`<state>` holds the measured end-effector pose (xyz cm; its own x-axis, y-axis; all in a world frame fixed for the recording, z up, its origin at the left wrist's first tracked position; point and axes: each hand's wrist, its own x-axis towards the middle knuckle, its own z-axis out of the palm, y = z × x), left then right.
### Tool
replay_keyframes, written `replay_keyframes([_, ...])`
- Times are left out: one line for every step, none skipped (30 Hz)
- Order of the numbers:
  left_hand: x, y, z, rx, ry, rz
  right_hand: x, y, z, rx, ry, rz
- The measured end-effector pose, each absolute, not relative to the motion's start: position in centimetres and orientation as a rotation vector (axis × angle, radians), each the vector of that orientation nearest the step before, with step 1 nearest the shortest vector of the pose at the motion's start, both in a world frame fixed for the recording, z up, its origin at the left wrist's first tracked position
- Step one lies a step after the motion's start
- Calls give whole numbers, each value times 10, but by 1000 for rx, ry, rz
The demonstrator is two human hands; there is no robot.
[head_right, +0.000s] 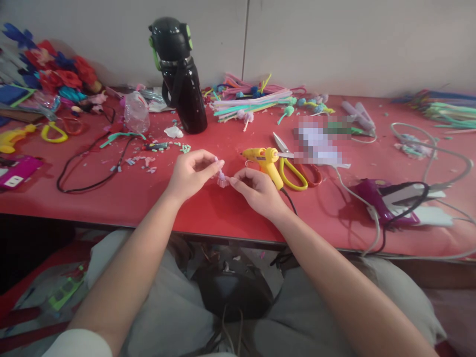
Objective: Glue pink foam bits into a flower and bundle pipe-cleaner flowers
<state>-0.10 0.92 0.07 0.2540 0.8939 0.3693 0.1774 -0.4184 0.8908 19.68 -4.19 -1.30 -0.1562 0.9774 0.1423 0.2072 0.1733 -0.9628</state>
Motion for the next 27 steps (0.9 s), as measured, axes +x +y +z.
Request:
replay_keyframes([-1, 9, 1, 1781, 989, 1207, 197, -42, -13, -1182, -1550, 1075])
replay_keyframes([-1, 8, 1, 1783, 991, 1201, 197, -42, -14, -1191, -1552, 1071])
replay_keyframes([0, 8, 0, 1785, 991, 1197, 197, -41, -14, -1195, -1554, 1070])
replay_keyframes([0, 8, 0, 1788, 984, 1196, 197, -41, -14, -1191, -1555, 1075])
replay_keyframes([0, 8, -1, 1793, 976, 1194, 197, -41, -15, -1178, -1552, 1088])
replay_keyframes([0, 8, -2, 1797, 968, 1191, 197, -41, -15, -1161, -1546, 1104])
replay_keyframes([0, 8, -2, 1802, 963, 1185, 197, -41, -15, -1141, -1538, 1123])
replay_keyframes([0, 8, -3, 1805, 961, 1180, 197, -41, -14, -1126, -1532, 1137])
replay_keyframes([0, 9, -4, 1806, 960, 1176, 197, -41, -14, -1119, -1530, 1142])
replay_keyframes([0, 9, -5, 1804, 959, 1173, 197, -42, -14, -1120, -1534, 1139])
replay_keyframes([0, 9, -5, 1801, 958, 1172, 196, -42, -13, -1124, -1544, 1128])
replay_keyframes([0, 9, -5, 1800, 955, 1173, 196, -42, -13, -1131, -1554, 1113])
replay_keyframes([0, 9, -4, 1798, 953, 1175, 195, -42, -13, -1139, -1564, 1098])
replay_keyframes([0, 9, -4, 1798, 948, 1177, 195, -42, -13, -1147, -1572, 1083])
replay_keyframes([0, 9, -4, 1797, 942, 1178, 195, -42, -13, -1154, -1577, 1072])
replay_keyframes([0, 9, -3, 1794, 936, 1181, 195, -42, -14, -1160, -1579, 1065])
replay_keyframes([0, 9, -3, 1790, 931, 1182, 195, -41, -14, -1166, -1579, 1062])
replay_keyframes([0, 8, -2, 1784, 928, 1184, 195, -41, -15, -1174, -1580, 1059])
replay_keyframes([0, 8, -2, 1776, 928, 1186, 195, -41, -16, -1185, -1583, 1051])
replay_keyframes([1, 8, -2, 1766, 932, 1189, 196, -41, -16, -1198, -1585, 1038])
replay_keyframes([1, 8, -1, 1754, 938, 1192, 196, -40, -17, -1212, -1588, 1023])
replay_keyframes([1, 8, -1, 1740, 942, 1194, 196, -40, -17, -1227, -1590, 1008])
replay_keyframes([1, 8, -1, 1725, 945, 1199, 196, -40, -18, -1239, -1593, 997])
replay_keyframes([1, 8, 0, 1712, 948, 1205, 196, -40, -18, -1249, -1592, 991])
replay_keyframes([1, 8, 0, 1702, 950, 1211, 196, -40, -18, -1256, -1587, 990])
replay_keyframes([1, 8, 0, 1695, 952, 1222, 195, -40, -17, -1262, -1580, 992])
replay_keyframes([1, 8, 1, 1689, 954, 1240, 195, -40, -17, -1269, -1568, 994])
